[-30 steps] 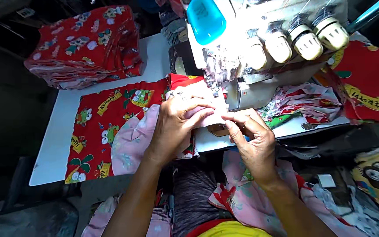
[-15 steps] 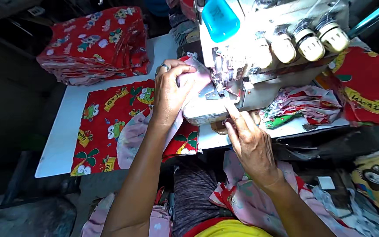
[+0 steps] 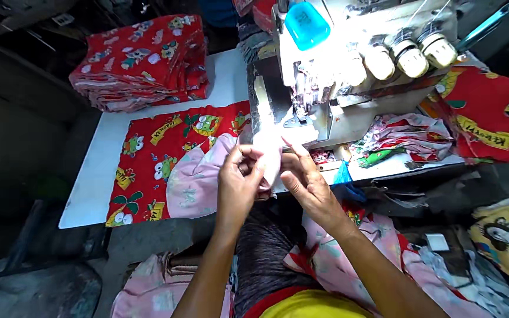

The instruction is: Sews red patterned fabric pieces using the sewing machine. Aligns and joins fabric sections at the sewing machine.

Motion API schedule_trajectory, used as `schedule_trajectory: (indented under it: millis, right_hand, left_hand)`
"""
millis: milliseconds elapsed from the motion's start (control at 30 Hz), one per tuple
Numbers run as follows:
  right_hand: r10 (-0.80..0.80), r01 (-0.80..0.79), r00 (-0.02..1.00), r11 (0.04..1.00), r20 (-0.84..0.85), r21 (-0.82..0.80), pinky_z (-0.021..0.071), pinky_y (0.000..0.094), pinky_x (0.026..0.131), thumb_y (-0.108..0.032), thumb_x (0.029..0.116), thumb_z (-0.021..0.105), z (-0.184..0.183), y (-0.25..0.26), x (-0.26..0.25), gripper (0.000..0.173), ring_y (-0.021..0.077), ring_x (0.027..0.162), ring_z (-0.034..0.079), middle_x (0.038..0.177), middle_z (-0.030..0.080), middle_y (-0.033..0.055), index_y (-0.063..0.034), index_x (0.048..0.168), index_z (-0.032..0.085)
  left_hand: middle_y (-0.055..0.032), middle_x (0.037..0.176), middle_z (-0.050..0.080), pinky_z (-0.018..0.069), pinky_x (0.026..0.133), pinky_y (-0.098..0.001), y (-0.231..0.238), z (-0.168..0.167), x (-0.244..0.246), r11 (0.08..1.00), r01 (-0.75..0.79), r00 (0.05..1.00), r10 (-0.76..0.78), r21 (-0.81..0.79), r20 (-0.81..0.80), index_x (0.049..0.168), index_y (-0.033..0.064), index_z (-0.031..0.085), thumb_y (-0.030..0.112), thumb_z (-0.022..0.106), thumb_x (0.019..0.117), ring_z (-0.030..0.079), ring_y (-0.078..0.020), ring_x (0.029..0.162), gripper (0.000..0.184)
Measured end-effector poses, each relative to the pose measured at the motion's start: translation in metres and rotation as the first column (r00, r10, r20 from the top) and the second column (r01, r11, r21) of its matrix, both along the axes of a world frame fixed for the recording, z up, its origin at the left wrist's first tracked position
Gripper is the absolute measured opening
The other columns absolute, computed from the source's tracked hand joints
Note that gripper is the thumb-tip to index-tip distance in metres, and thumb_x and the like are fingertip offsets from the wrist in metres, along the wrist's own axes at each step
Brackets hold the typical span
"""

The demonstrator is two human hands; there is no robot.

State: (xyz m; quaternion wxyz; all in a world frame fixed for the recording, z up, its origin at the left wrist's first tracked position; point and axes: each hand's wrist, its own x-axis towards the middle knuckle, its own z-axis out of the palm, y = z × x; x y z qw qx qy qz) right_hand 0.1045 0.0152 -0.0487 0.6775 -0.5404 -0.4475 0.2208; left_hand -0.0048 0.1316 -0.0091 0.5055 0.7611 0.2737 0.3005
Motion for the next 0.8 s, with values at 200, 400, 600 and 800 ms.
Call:
schedule_trajectory:
  millis: [200,400,600,800]
  right_hand:
    - [-0.400,0.425,0.872,0.904,-0.281,0.035,0.0568,0.0261,0.076,-0.025,0.1085,0.049,-0.012,-0.003,0.030,0.026,0.0056,0.083,0.065,0.092,0.067,-0.0025,-0.0097,0.103,0.069]
    - [-0.499,0.497,0.866,0.864,0.008,0.087,0.0580,0.0208,0.082,0.000,0.0981,0.061,-0.010,-0.018,0.041,0.027,0.0075,0.102,0.067,0.124,0.065,0.0050,-0.0041,0.124,0.066]
    - [-0.463,0.446,0.886,0.862,0.018,0.241,0.0589,0.0243,0.088,-0.003,0.0933,0.072,0.014,-0.030,0.014,0.023,0.0084,0.098,0.069,0.107,0.070,0.0016,-0.0035,0.115,0.063]
    - [-0.376,0.369,0.927,0.916,0.012,0.158,0.0603,0.0238,0.084,0.000,0.0915,0.073,0.015,-0.045,0.024,0.018,0.0091,0.094,0.071,0.103,0.072,0.0027,-0.0026,0.109,0.071]
  left_hand:
    - [-0.0035,0.102,0.070,0.0622,0.072,-0.0219,-0.029,-0.032,-0.009,0.950,0.294,0.955,-0.286,0.110,-0.080,0.105,0.0044,0.073,0.012,0.069,0.0963,0.070,-0.0067,0.079,0.012]
    - [-0.0031,0.120,0.069,0.0582,0.093,-0.0302,-0.026,-0.011,-0.004,0.883,0.155,0.985,-0.172,0.444,-0.003,0.121,0.0079,0.070,0.021,0.071,0.0961,0.067,-0.0105,0.108,0.028]
    - [-0.0091,0.126,0.068,0.0404,0.106,-0.0425,-0.022,0.002,0.016,0.823,0.094,0.995,-0.088,0.561,-0.038,0.117,0.0083,0.074,0.022,0.073,0.0924,0.056,-0.0245,0.125,0.028]
    - [-0.0002,0.101,0.073,0.0462,0.102,-0.0331,-0.012,0.005,0.000,0.836,0.160,0.981,-0.193,0.526,0.008,0.101,0.0067,0.074,0.020,0.067,0.0994,0.066,-0.0081,0.103,0.015]
